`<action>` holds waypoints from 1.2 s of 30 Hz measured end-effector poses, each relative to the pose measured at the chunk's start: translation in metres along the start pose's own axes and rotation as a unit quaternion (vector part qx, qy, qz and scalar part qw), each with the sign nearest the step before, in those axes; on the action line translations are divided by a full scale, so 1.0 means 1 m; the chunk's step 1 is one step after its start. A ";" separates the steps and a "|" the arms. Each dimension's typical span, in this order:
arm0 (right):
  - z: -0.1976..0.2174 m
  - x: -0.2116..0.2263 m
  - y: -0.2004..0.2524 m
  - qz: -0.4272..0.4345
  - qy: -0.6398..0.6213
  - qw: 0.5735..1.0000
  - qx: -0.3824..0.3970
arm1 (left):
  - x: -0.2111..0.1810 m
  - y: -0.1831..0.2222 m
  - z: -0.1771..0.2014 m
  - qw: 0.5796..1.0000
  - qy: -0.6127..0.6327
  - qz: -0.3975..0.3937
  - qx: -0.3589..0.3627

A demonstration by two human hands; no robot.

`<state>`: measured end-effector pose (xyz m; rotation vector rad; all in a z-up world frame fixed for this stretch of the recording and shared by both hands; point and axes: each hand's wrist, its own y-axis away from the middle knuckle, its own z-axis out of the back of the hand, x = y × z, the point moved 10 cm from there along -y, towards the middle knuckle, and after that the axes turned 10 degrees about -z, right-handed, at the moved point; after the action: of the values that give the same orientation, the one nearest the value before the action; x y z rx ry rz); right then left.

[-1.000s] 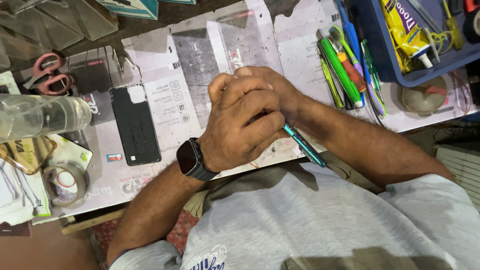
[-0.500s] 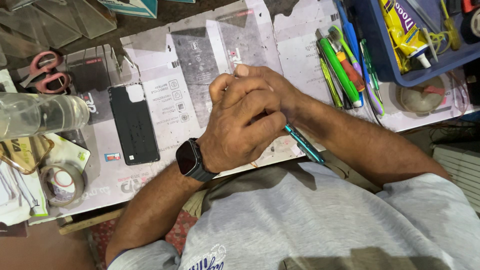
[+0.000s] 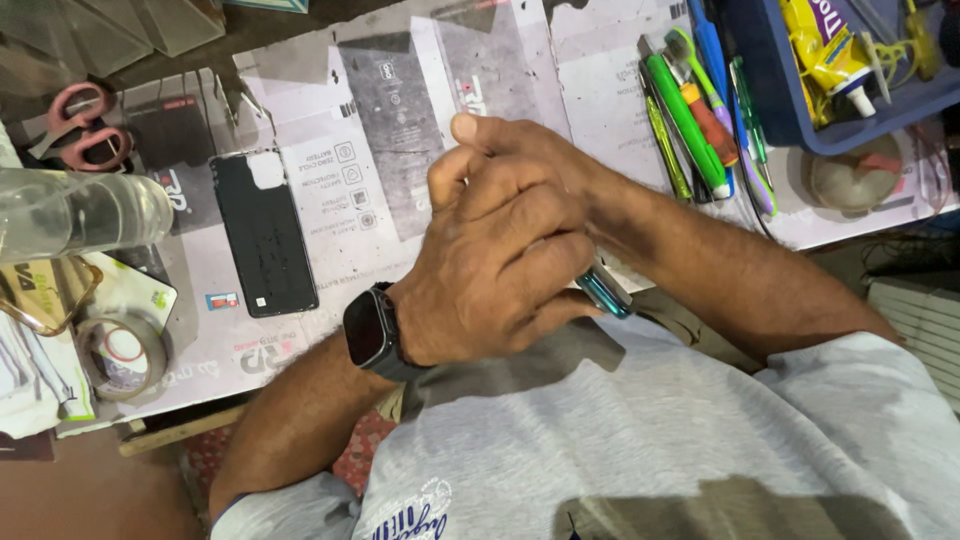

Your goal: The person disassembles a smartphone by prying open the back cover with a metal tool, exposing the internal components. They then use a green plastic pry tool to separate the back cover from the main body, revealing the battery and circuitry.

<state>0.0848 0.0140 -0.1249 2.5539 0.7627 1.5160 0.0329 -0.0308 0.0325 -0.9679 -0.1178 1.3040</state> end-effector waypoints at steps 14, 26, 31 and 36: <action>-0.010 0.005 0.005 -0.091 -0.028 0.993 -0.076 | -0.021 -0.003 0.015 0.999 -0.005 -0.035 -0.017; -0.015 0.004 0.017 -0.156 -0.040 0.975 -0.152 | -0.038 0.000 0.022 0.998 -0.029 -0.045 -0.020; -0.014 0.003 0.019 -0.174 -0.048 0.967 -0.178 | -0.045 -0.005 0.028 0.993 -0.072 -0.092 0.009; -0.010 0.007 0.018 -0.181 -0.056 0.961 -0.199 | -0.041 -0.010 0.033 0.989 -0.085 -0.121 0.024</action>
<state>0.0861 -0.0003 -0.1092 2.0532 0.7672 1.2463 0.0084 -0.0472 0.0772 -0.7749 -0.3251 1.1580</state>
